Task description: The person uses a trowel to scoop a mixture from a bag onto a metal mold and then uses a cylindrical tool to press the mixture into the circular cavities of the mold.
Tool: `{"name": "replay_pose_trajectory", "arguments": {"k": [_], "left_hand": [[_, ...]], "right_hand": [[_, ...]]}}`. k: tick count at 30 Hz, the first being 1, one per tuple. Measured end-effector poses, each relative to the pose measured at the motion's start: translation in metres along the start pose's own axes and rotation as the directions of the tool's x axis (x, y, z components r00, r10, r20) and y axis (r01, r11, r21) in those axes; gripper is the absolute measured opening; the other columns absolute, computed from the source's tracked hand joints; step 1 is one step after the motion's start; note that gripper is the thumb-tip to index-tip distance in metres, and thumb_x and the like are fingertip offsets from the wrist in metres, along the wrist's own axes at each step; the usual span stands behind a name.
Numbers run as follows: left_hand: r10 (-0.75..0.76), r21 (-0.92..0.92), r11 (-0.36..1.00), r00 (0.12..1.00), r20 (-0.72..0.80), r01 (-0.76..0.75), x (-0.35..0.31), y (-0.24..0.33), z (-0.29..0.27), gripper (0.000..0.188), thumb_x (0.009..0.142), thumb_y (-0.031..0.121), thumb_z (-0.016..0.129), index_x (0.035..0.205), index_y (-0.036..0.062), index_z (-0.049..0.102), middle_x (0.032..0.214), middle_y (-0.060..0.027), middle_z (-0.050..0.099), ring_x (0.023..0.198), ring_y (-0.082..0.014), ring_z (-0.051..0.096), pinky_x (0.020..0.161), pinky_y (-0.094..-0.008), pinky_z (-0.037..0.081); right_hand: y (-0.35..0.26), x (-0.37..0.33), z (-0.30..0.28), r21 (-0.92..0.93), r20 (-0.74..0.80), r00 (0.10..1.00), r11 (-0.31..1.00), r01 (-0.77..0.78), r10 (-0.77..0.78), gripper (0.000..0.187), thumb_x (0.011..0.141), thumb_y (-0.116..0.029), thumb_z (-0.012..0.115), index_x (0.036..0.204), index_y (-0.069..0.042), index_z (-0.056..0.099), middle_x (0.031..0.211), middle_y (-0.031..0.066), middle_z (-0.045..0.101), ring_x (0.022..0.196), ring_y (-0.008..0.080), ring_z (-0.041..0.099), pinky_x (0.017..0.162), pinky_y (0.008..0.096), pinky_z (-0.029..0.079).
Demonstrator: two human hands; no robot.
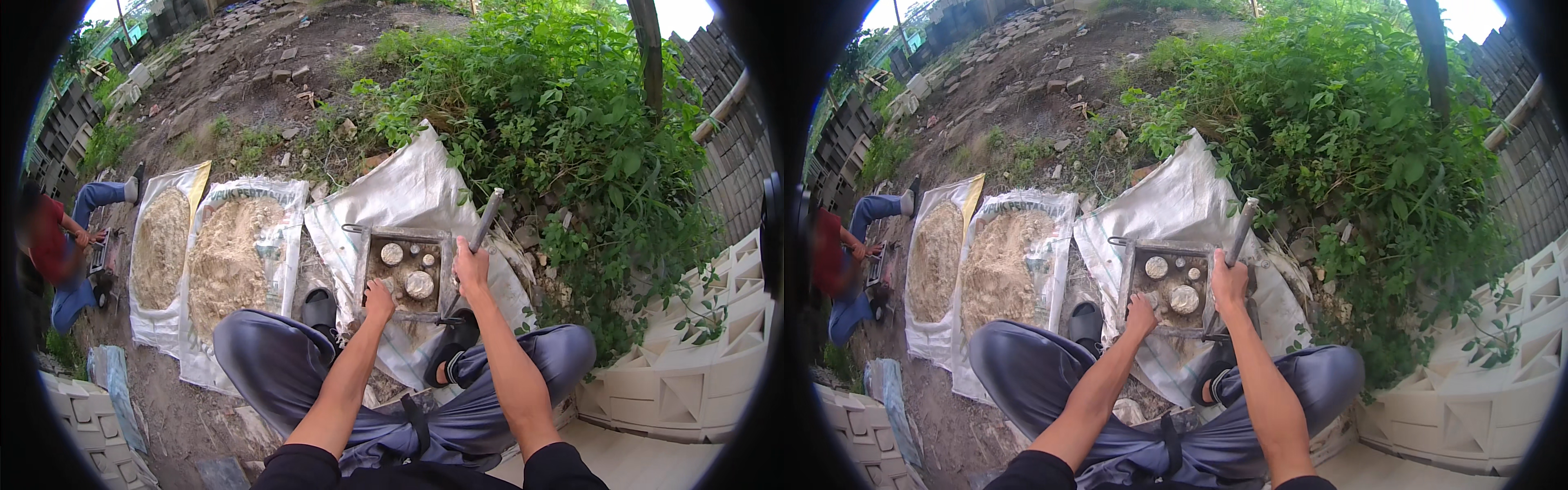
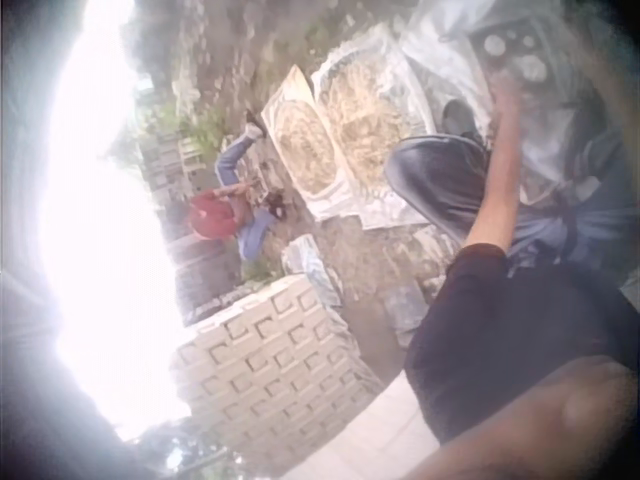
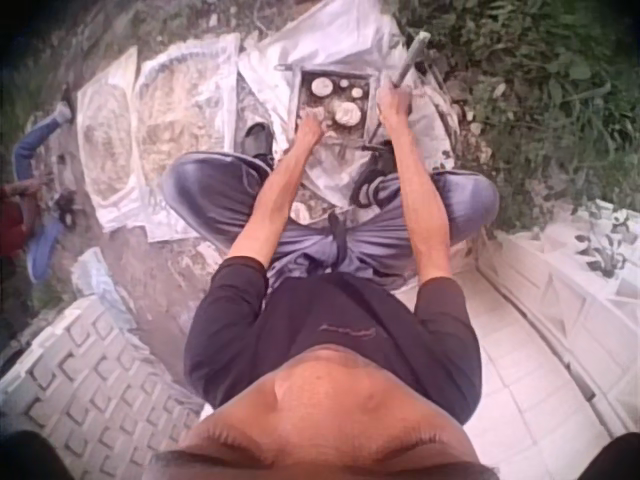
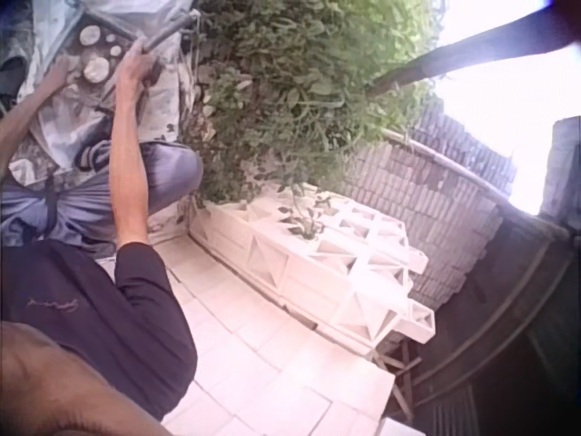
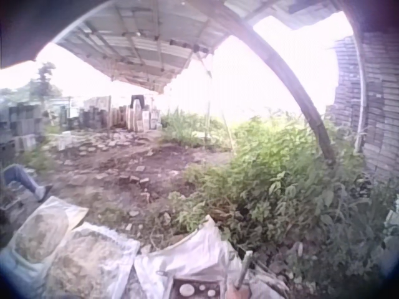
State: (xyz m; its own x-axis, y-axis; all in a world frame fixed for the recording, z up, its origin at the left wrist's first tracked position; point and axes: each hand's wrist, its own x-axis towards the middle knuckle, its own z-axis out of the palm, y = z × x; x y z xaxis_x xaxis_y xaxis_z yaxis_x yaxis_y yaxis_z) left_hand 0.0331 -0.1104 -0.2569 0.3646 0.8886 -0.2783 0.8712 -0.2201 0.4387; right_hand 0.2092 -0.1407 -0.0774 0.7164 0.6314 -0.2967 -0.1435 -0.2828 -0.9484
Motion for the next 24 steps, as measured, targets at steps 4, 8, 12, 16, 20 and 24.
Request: {"name": "replay_pose_trajectory", "arguments": {"k": [4, 8, 12, 16, 20, 24], "left_hand": [[-0.060, -0.237, 0.971, 0.992, -0.114, 0.031, -0.008, -0.014, -0.009, 0.032, 0.074, -0.002, 0.057, 0.103, -0.0059, 0.045, 0.108, -0.0241, 0.047, 0.098, -0.0403, 0.053, 0.082, -0.0440, 0.045], [0.030, -0.252, 0.963, 0.962, -0.271, -0.101, -0.018, -0.015, -0.011, 0.033, 0.075, -0.006, 0.050, 0.108, -0.0056, 0.045, 0.105, -0.0249, 0.048, 0.097, -0.0403, 0.053, 0.081, -0.0466, 0.044], [0.123, -0.195, 0.963, 0.947, -0.296, -0.186, -0.009, -0.030, -0.007, 0.035, 0.076, -0.006, 0.047, 0.111, -0.0048, 0.045, 0.102, -0.0261, 0.051, 0.094, -0.0408, 0.054, 0.079, -0.0467, 0.045], [-0.059, -0.155, 0.985, 0.993, 0.101, 0.074, 0.008, -0.022, -0.027, 0.031, 0.075, 0.000, 0.051, 0.106, -0.0055, 0.050, 0.095, -0.0272, 0.059, 0.090, -0.0433, 0.058, 0.078, -0.0468, 0.048], [0.014, -0.148, 0.989, 0.997, 0.077, -0.002, 0.015, -0.038, -0.029, 0.029, 0.072, 0.009, 0.061, 0.097, -0.0055, 0.053, 0.089, -0.0280, 0.062, 0.090, -0.0443, 0.059, 0.079, -0.0465, 0.048], [0.181, -0.144, 0.976, 0.973, 0.141, -0.161, 0.022, -0.050, -0.040, 0.030, 0.073, 0.010, 0.062, 0.100, -0.0029, 0.056, 0.093, -0.0258, 0.063, 0.093, -0.0406, 0.059, 0.081, -0.0446, 0.048]], "right_hand": [[0.028, -0.022, 0.036, 0.157, 0.074, 0.997, 0.988, -0.009, -0.003, 0.036, 0.090, -0.026, 0.055, 0.059, -0.012, 0.041, 0.050, -0.0042, 0.037, 0.041, 0.0083, 0.035, 0.041, 0.0265, 0.033], [0.030, -0.030, 0.048, 0.214, 0.132, 0.986, 0.974, 0.069, -0.099, 0.037, 0.091, -0.023, 0.053, 0.059, -0.013, 0.038, 0.052, -0.0056, 0.033, 0.044, 0.0065, 0.031, 0.046, 0.0261, 0.034], [0.055, -0.029, 0.054, 0.186, 0.185, 0.963, 0.969, 0.160, -0.195, 0.038, 0.091, -0.021, 0.054, 0.059, -0.011, 0.037, 0.052, -0.0057, 0.033, 0.045, 0.0059, 0.033, 0.045, 0.0260, 0.033], [0.041, -0.027, 0.051, 0.042, 0.273, 0.930, 0.969, 0.244, -0.246, 0.038, 0.091, -0.023, 0.054, 0.059, -0.009, 0.041, 0.053, -0.0042, 0.039, 0.046, 0.0062, 0.036, 0.044, 0.0260, 0.032], [0.051, -0.041, 0.052, -0.096, 0.256, 0.914, 0.933, 0.347, -0.314, 0.038, 0.091, -0.023, 0.054, 0.058, -0.007, 0.043, 0.053, -0.0038, 0.041, 0.045, 0.0071, 0.037, 0.044, 0.0261, 0.031], [0.085, -0.032, 0.056, -0.021, 0.327, 0.911, 0.962, 0.274, -0.252, 0.038, 0.091, -0.024, 0.053, 0.059, -0.007, 0.045, 0.052, -0.0032, 0.044, 0.047, 0.0073, 0.041, 0.045, 0.0263, 0.033]]}}
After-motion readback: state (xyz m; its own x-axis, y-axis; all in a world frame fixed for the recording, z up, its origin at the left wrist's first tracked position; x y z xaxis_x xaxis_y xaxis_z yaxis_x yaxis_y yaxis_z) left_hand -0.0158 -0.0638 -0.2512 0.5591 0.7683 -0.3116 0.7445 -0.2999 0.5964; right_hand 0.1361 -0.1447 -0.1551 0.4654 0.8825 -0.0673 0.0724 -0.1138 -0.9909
